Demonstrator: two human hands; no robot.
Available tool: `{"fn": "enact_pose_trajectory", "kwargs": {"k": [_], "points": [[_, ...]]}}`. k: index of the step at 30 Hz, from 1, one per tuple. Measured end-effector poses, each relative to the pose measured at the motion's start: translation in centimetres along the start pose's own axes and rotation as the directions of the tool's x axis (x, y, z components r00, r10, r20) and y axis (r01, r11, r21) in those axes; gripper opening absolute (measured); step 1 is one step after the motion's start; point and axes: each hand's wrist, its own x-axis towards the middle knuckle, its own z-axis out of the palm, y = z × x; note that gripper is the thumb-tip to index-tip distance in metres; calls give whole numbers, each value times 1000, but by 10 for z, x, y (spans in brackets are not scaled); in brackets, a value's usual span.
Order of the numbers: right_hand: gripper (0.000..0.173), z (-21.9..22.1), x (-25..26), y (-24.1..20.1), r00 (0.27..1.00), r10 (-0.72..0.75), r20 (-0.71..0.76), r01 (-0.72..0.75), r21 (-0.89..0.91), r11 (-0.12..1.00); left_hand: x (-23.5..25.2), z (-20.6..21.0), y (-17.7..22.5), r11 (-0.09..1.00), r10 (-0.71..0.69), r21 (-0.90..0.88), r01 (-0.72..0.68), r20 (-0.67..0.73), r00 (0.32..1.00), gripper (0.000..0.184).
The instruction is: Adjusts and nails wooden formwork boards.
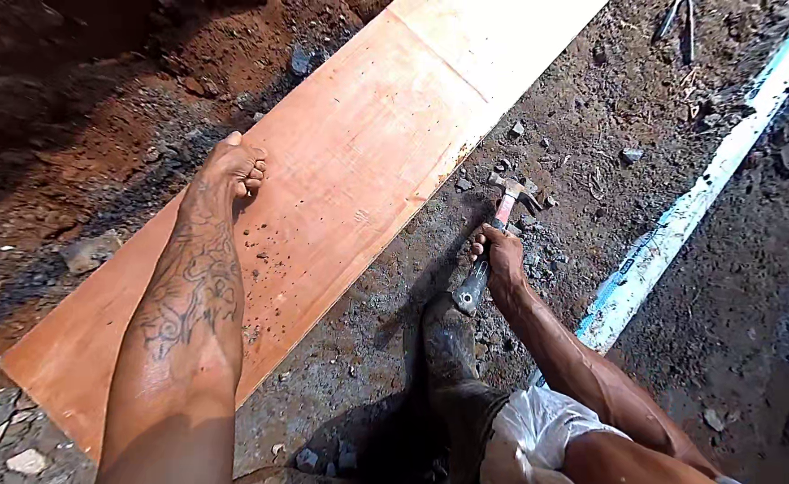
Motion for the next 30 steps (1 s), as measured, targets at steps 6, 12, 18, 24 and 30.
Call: {"fn": "enact_pose_trajectory", "kwargs": {"k": [6, 12, 18, 24, 30], "points": [[11, 32, -18, 12, 985, 39, 169, -55, 95, 994, -2, 6, 0, 999, 16, 41, -14, -38, 999, 32], [14, 23, 2, 9, 951, 127, 281, -142, 33, 989, -3, 7, -5, 995, 31, 98, -24, -75, 997, 43], [15, 16, -7, 15, 985, 42, 167, -31, -65, 997, -10, 9, -6, 987, 86, 135, -81, -35, 996, 54], [12, -34, -14, 27, 971, -186, 149, 219, -241, 946, -54, 11, -46, 895, 218, -361, -261, -158, 963, 14], [8, -37, -38, 21, 864, -295, 408, 465, -420, 779, -164, 31, -100, 519, 22, -855, -2, 11, 1000, 29]]}}
